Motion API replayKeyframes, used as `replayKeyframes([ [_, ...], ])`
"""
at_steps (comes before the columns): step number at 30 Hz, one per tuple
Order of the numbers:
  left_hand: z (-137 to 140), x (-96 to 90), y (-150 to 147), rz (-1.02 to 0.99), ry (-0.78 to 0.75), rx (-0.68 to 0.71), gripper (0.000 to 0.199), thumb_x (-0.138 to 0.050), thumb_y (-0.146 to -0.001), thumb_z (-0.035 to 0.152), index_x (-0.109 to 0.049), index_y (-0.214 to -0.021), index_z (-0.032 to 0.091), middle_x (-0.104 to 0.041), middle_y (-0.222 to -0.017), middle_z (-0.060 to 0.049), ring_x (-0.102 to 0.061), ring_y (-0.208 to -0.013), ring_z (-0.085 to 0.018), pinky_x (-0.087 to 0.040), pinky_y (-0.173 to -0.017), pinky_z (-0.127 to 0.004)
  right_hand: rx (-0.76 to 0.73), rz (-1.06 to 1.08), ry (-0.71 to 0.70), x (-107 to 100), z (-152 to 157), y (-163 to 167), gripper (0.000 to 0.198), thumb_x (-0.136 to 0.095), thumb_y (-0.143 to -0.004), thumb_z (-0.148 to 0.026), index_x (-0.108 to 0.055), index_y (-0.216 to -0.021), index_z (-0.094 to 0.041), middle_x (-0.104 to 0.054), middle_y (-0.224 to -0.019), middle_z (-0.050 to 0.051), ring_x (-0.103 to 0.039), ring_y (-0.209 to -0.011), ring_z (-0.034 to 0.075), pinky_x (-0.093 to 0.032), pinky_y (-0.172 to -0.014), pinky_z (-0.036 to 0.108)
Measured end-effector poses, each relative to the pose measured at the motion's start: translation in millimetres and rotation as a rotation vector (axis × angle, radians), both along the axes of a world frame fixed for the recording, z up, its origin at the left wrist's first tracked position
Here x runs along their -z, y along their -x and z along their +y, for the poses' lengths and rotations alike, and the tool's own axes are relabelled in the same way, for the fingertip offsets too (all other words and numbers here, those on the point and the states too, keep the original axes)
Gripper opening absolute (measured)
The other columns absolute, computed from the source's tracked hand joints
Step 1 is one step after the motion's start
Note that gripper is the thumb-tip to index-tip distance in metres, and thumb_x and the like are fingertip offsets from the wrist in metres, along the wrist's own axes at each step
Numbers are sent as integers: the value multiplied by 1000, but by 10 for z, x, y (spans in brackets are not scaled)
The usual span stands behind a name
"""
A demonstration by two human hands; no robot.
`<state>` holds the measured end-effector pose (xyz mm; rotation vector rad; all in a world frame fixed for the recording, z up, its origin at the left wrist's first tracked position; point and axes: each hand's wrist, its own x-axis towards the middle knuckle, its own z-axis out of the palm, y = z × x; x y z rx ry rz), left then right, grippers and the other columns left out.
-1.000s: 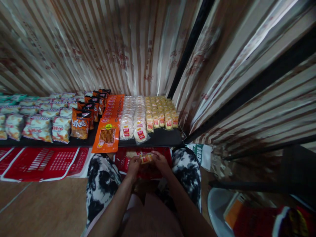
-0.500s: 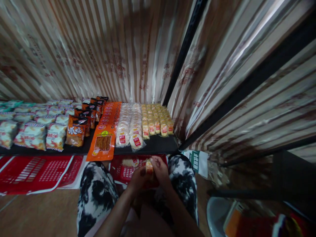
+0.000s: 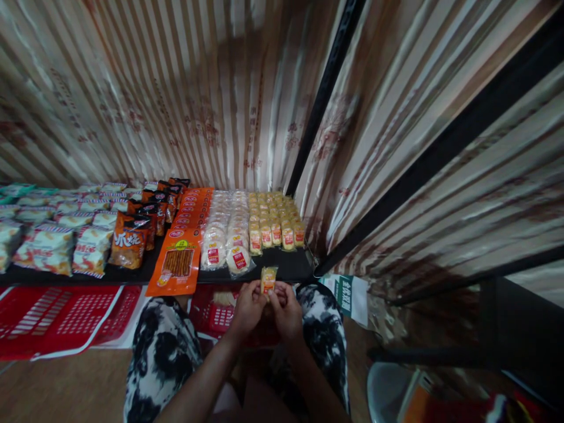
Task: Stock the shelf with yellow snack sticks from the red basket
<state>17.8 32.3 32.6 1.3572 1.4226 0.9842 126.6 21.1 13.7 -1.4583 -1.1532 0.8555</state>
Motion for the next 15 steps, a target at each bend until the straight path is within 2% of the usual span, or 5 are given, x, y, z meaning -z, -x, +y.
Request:
replayKeyframes([
  [4, 133, -31, -59, 126, -53, -1, 32, -47, -75, 17, -60, -104, 16, -56, -87, -4, -54, -79, -13, -44, -77, -26, 25, -64, -20, -47, 109, -84, 27, -53, -76, -38, -54, -95, -19, -65, -89, 6, -62, -74, 16, -51, -67, 29],
  [8, 313, -57, -160, 196, -102, 27, 29, -49, -75, 16, -61, -101, 17, -56, -85, -3, -53, -76, -13, -44, -75, -25, 43, -182, -30, -100, 272, -179, 28, -50, -78, -39, -54, -97, -18, -63, -88, 6, -61, -70, 15, -51, -66, 30],
  [15, 553, -118, -328, 295, -144, -26, 21, -50, -76, 15, -62, -93, 15, -57, -83, -5, -53, -75, -14, -43, -71, -24, 75, -403, -150, -244, 527, -250, 27, -45, -80, -32, -58, -98, -16, -56, -97, 10, -56, -85, 18, -50, -71, 31],
])
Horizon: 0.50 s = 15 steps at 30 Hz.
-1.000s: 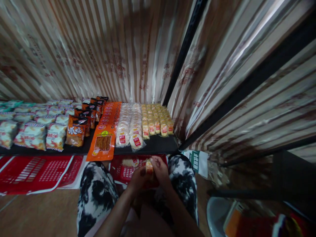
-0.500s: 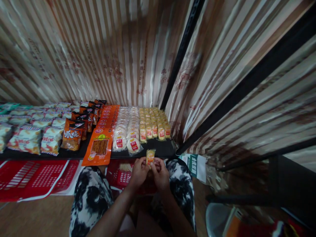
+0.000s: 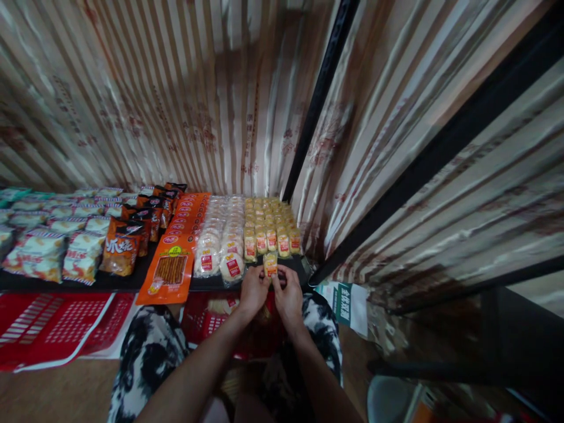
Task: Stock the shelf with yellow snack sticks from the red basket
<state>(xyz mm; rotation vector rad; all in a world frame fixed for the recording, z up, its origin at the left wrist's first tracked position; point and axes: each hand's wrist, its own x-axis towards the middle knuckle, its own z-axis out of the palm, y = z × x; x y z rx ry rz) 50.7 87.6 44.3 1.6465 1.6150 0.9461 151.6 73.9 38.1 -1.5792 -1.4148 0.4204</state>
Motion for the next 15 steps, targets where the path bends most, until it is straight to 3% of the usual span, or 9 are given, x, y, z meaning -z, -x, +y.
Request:
replayKeyframes([
  [7, 209, -54, -122, 135, -11, -50, 14, -47, -78, 14, -60, -84, 13, -56, -81, -6, -53, -77, -15, -42, -71, -25, -3, -90, -22, 2, 177, -43, 30, -44, -80, -26, -58, -104, -15, -55, -96, 9, -54, -65, 14, -49, -74, 34],
  [11, 296, -74, -175, 169, 9, -69, 17, -45, -78, 14, -59, -87, 13, -57, -84, -7, -54, -79, -16, -42, -72, -26, -52, 7, -50, 89, 250, -63, 33, -39, -81, -24, -55, -108, -13, -52, -102, 12, -57, -70, 13, -52, -66, 28],
  [15, 348, -50, -221, 180, -21, -85, 23, -43, -78, 12, -58, -95, 13, -57, -90, -9, -55, -81, -17, -43, -74, -29, -35, 22, -87, 172, 291, -75, 34, -38, -81, -23, -54, -110, -13, -53, -105, 13, -58, -77, 14, -52, -71, 29],
])
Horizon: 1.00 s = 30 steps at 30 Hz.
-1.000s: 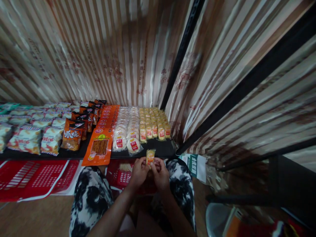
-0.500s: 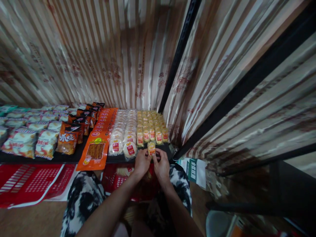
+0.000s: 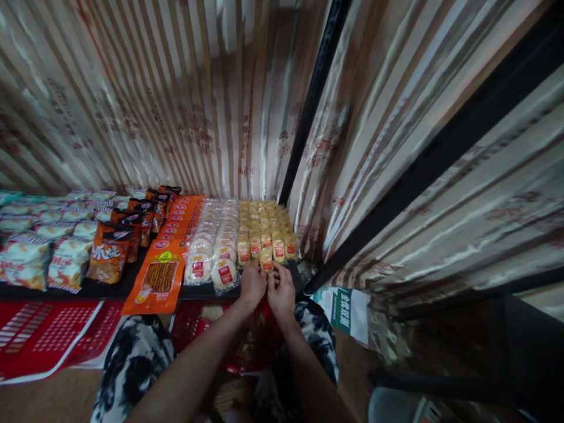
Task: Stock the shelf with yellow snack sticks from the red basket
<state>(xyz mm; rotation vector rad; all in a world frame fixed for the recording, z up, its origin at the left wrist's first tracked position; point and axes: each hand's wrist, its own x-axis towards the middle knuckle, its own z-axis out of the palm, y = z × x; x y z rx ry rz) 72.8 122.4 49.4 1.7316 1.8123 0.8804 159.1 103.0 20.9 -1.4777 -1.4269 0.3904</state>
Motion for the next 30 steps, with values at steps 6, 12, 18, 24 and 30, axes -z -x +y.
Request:
replayKeyframes([
  [6, 58, 48, -55, -60, -54, -17, 47, -42, -78, 11, -41, -125, 13, -57, -104, -12, -54, -97, -20, -43, -85, -32, 0, -15, -19, 75, 49, -11, 37, -38, -81, -23, -53, -114, -15, -54, -113, 13, -61, -86, 17, -50, -80, 34],
  [12, 88, 79, -60, -73, -111, 12, 48, -40, -77, 9, -41, -124, 9, -55, -111, -14, -51, -107, -21, -40, -93, -34, -11, -74, -61, 108, 100, -23, 40, -38, -81, -22, -55, -116, -12, -56, -117, 15, -53, -109, 21, -46, -90, 36],
  [18, 105, 90, -66, -125, -152, 18, 48, -38, -77, 8, -39, -125, 6, -51, -121, -17, -47, -112, -21, -38, -96, -35, -13, -97, -77, 97, 123, -24, 41, -35, -82, -20, -55, -117, -9, -55, -119, 15, -52, -110, 20, -43, -95, 36],
  [24, 86, 124, -74, -156, -175, 28, 49, -38, -78, 9, -38, -126, 9, -50, -121, -15, -47, -113, -21, -38, -97, -37, -25, -53, -78, 76, 114, -24, 40, -35, -84, -21, -55, -117, -14, -53, -121, 14, -56, -103, 19, -46, -91, 36],
  [30, 42, 103, -68, -125, -206, 59, 47, -36, -79, 9, -40, -126, 14, -50, -119, -12, -45, -114, -20, -37, -98, -39, -36, -48, -93, 79, 106, -27, 40, -35, -84, -20, -55, -118, -16, -53, -120, 13, -56, -103, 19, -45, -92, 37],
])
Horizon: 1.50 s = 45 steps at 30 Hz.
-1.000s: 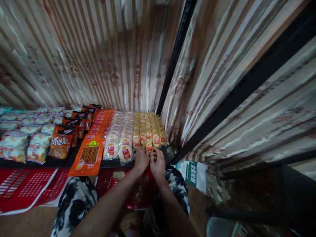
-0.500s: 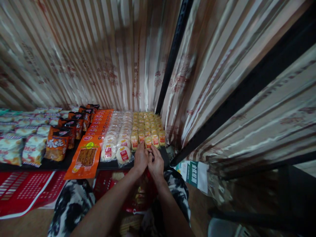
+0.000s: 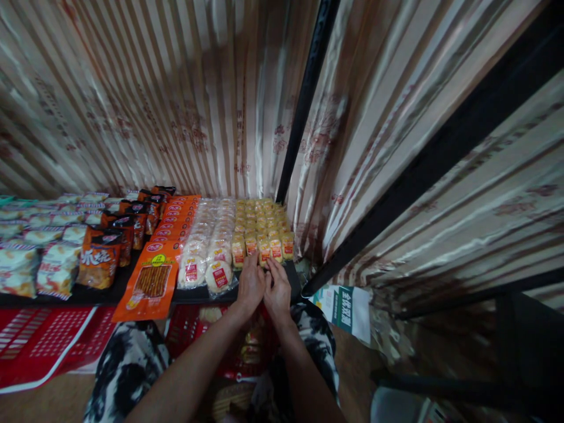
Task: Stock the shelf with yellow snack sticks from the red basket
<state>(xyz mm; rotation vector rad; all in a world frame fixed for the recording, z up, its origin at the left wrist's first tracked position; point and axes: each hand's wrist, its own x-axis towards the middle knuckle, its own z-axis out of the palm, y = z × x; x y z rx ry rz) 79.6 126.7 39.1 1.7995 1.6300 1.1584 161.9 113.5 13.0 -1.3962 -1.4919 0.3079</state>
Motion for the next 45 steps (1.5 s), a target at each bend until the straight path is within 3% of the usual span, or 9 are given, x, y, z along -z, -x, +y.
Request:
replayKeyframes([
  [20, -6, -81, 40, 90, 104, 84, 47, -35, -79, 11, -44, -125, 14, -50, -111, -12, -52, -99, -18, -43, -90, -32, -10, -69, 19, 46, 4, 3, 39, -37, -81, -18, -59, -113, -18, -57, -114, 11, -53, -106, 19, -45, -92, 36],
  [33, -20, -99, 39, 100, 102, 145, 46, -35, -77, 10, -47, -122, 9, -49, -117, -14, -50, -106, -20, -41, -94, -31, -10, -91, 49, 48, 1, 1, 37, -38, -80, -18, -61, -109, -15, -55, -114, 12, -52, -106, 19, -45, -91, 35],
  [39, -46, -45, 91, 59, 78, 151, 48, -35, -76, 7, -45, -123, 14, -50, -114, -11, -50, -105, -17, -40, -94, -30, 7, -98, -18, 46, -22, 14, 37, -38, -79, -13, -62, -107, -17, -55, -113, 11, -52, -106, 18, -45, -91, 35],
  [45, -186, 6, 148, 4, -5, 137, 41, -35, -76, 6, -53, -112, 15, -54, -103, -8, -52, -97, -15, -42, -91, -30, -32, -107, -103, -15, -115, 61, 34, -37, -81, -13, -61, -105, -16, -58, -106, 11, -55, -100, 17, -47, -87, 33],
])
